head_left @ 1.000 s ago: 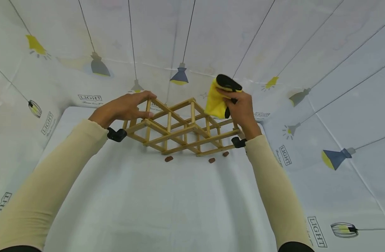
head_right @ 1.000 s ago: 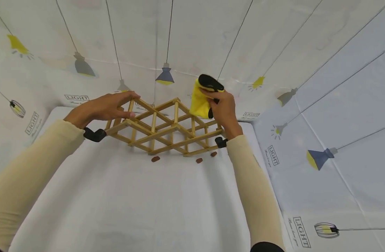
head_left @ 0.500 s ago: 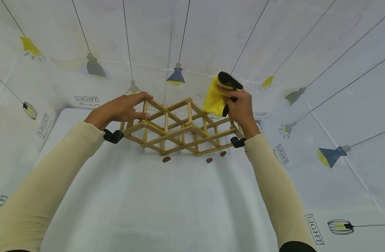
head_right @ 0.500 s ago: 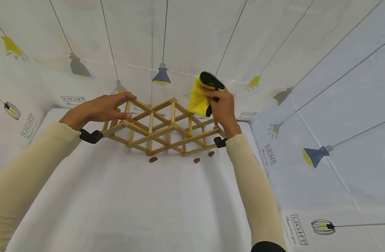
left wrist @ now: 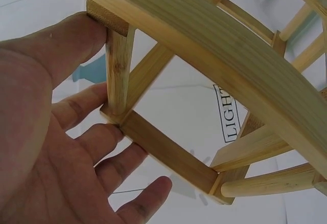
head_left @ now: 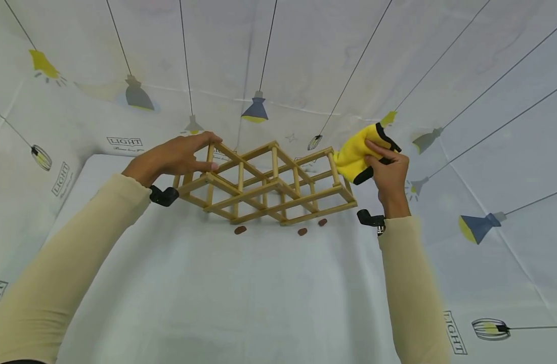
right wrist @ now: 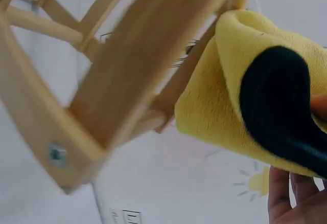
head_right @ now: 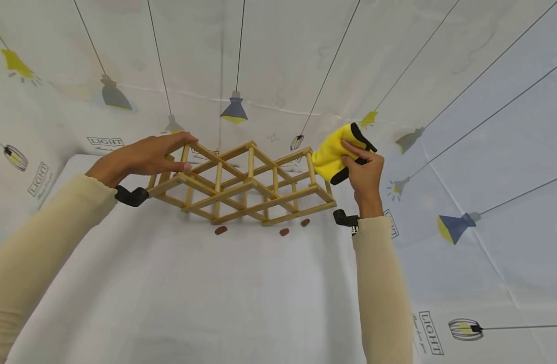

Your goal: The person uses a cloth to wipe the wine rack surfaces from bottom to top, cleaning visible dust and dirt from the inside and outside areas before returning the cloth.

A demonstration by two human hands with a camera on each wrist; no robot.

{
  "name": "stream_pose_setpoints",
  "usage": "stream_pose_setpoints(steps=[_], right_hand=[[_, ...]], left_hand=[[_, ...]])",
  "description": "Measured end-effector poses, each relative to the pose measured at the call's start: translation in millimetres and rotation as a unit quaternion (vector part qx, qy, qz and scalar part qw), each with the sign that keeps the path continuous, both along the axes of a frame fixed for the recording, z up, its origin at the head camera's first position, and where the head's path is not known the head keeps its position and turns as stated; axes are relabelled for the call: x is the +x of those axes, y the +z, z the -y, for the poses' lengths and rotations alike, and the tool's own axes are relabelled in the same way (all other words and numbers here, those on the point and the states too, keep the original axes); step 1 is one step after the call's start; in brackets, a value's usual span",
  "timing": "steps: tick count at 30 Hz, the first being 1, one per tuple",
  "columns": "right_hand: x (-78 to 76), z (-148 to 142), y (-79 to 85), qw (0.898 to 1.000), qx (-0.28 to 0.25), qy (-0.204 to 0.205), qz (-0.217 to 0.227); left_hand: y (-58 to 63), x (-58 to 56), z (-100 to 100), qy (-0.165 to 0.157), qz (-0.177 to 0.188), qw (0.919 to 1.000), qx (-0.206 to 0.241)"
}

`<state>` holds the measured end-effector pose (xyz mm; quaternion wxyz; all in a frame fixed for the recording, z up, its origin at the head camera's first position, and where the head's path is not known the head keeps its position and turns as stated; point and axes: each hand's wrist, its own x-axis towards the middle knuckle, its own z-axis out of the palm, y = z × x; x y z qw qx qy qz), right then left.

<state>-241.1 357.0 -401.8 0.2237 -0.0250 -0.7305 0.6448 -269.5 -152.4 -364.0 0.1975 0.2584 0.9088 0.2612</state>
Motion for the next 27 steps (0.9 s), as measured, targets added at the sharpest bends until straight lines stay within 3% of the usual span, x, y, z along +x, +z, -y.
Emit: stream_pose_setpoints(steps=[4,8,12,15,17,19,21,24,25,27], right_hand=[[-0.9,-2,-16.5,1.0,-0.009,0.001,0.015],[-4.3,2,-28.3,0.996,0.008,0.044,0.077],[-3.8,5,-39.0,0.977,0.091,0.083,0.177],[-1.3,5,-43.1,0.961,0.159,0.091,0.209],[-0.6,6,-43.8,0.966,0.177,0.071,0.175],[-1.2,8,-39.8,0.987,0.123,0.014,0.103],[-1.3,11,-30.3,0.997,0.043,-0.055,0.01],[-0.2,22,-6.8,0.985,-0.059,-0.114,-0.113],[0.8,29,2.1,0.982,-0.067,-0.114,-0.136],[2.8,45,17.6,0.983,-0.051,-0.076,-0.158]], left_hand=[[0.1,0.0,1,0.0,0.001,1.0,-0.001],[-0.9,-0.9,2,0.005,0.001,1.0,-0.002],[-1.5,-1.4,3,0.005,0.001,1.0,-0.003],[-2.0,-2.0,2,0.003,0.001,1.0,-0.004],[-1.3,-1.8,1,0.001,-0.002,1.0,-0.003],[-0.1,-1.5,0,-0.001,-0.004,1.0,-0.001],[0.5,-1.4,-2,-0.005,-0.006,1.0,0.003],[0.3,-1.8,-2,-0.009,-0.004,0.9999,0.006],[-0.2,-2.3,-2,-0.009,-0.004,0.9999,0.005],[-1.2,-3.6,1,-0.007,-0.005,1.0,0.001]])
